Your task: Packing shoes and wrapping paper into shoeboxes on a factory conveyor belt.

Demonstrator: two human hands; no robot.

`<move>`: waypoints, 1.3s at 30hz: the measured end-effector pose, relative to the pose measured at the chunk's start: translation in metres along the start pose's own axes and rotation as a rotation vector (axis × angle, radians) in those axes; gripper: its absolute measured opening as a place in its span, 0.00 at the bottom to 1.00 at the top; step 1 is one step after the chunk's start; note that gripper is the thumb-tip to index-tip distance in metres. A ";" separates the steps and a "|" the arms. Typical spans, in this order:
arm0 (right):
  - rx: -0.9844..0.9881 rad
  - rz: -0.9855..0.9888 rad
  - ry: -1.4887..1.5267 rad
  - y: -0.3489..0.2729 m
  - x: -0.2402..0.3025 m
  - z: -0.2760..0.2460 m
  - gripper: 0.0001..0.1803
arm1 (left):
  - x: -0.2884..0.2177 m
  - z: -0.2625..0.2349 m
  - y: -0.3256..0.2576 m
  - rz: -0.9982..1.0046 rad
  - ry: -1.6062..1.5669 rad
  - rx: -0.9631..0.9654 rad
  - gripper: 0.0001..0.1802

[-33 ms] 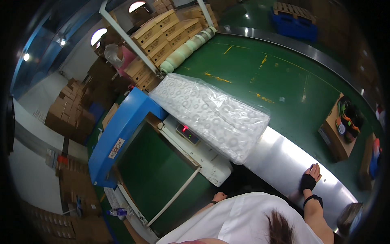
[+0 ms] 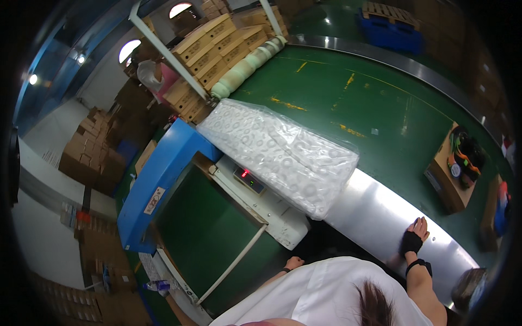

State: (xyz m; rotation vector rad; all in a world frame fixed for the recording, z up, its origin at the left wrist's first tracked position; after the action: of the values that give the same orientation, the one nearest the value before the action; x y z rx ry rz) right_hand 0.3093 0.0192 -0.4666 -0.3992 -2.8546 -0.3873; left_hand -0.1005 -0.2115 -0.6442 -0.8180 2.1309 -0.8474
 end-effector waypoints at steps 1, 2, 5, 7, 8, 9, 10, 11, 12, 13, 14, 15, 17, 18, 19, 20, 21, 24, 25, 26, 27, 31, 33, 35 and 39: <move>-0.004 0.017 -0.009 -0.001 -0.005 0.004 0.18 | -0.004 0.001 0.000 -0.015 -0.007 0.010 0.16; -0.022 -0.010 0.011 -0.002 -0.012 0.011 0.18 | -0.013 -0.001 0.001 -0.007 0.018 0.036 0.16; -0.030 -0.012 0.020 -0.004 -0.010 0.004 0.18 | -0.031 0.000 0.008 0.044 0.088 0.078 0.17; -0.219 -0.169 0.085 0.001 -0.006 0.001 0.13 | -0.044 0.001 0.012 0.083 0.136 0.068 0.17; -0.201 -0.141 0.107 0.007 -0.009 0.004 0.13 | -0.054 0.001 0.015 0.099 0.161 0.075 0.17; -0.148 -0.149 0.135 0.008 -0.008 0.001 0.14 | -0.064 0.001 0.017 0.117 0.191 0.087 0.16; -0.214 -0.183 0.160 0.007 -0.007 -0.002 0.14 | -0.079 0.001 0.015 0.130 0.194 0.069 0.16; -0.080 -0.112 0.168 0.011 0.000 -0.007 0.14 | -0.085 0.002 0.015 0.169 0.174 0.061 0.16; -0.134 -0.134 0.176 0.012 0.001 -0.008 0.14 | -0.091 0.008 0.019 0.175 0.211 0.063 0.16; -0.188 -0.169 0.187 0.011 0.003 -0.006 0.14 | -0.092 0.013 0.025 0.178 0.239 0.054 0.17; -0.190 -0.169 0.174 0.008 0.005 -0.007 0.15 | -0.091 0.021 0.031 0.210 0.292 0.080 0.17; -0.195 -0.184 0.172 0.012 0.007 -0.009 0.15 | -0.091 0.030 0.037 0.203 0.333 0.071 0.17; -0.247 -0.151 0.179 0.010 0.003 -0.012 0.15 | -0.102 0.044 0.043 0.183 0.391 0.052 0.18; -0.279 -0.168 0.199 0.011 -0.001 -0.012 0.14 | -0.106 0.050 0.043 0.165 0.399 0.041 0.18; -0.289 -0.145 0.195 0.018 -0.014 -0.010 0.14 | -0.114 0.058 0.041 0.148 0.404 0.034 0.18; -0.081 -0.162 0.394 0.031 -0.025 0.000 0.12 | -0.119 0.065 0.036 0.134 0.407 0.024 0.18; 0.131 -0.185 0.594 0.045 -0.035 0.009 0.10 | -0.125 0.070 0.032 0.122 0.407 0.014 0.18; -0.428 -0.351 0.377 0.137 -0.019 -0.096 0.06 | -0.130 0.079 0.016 0.047 0.352 -0.038 0.18; -0.627 -0.421 0.525 0.169 -0.023 -0.120 0.07 | -0.134 0.081 0.009 0.027 0.332 -0.058 0.18; -0.645 -0.402 0.466 0.197 -0.025 -0.139 0.07 | -0.138 0.082 0.001 0.002 0.308 -0.079 0.18; -0.662 -0.384 0.407 0.221 -0.026 -0.154 0.08 | -0.146 0.084 -0.010 -0.017 0.289 -0.094 0.18; 0.333 -0.031 0.396 0.311 -0.033 -0.117 0.17 | -0.154 0.099 -0.035 -0.010 0.129 -0.055 0.18; 0.284 0.149 0.723 0.352 -0.103 -0.035 0.20 | -0.157 0.121 -0.033 0.115 0.130 -0.140 0.18; 0.335 0.038 0.627 0.358 -0.065 -0.035 0.20 | -0.146 0.121 -0.050 0.003 0.011 -0.167 0.18; 0.259 -0.107 0.216 0.311 -0.055 -0.103 0.21 | -0.138 0.117 -0.080 -0.092 -0.101 -0.216 0.18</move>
State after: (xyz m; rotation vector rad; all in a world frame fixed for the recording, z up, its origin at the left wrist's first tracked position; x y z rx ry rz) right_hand 0.4727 0.2650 -0.3144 -0.1465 -2.6728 -0.0704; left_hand 0.0910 -0.1938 -0.5978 -1.0538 2.1325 -0.6147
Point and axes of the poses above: each hand's wrist, its own y-axis towards the middle knuckle, its own z-axis out of the palm, x = y × z, the point moved 4 cm from there along y, towards the middle knuckle, and after that the axes turned 7 degrees about y, right-handed, at the moved point
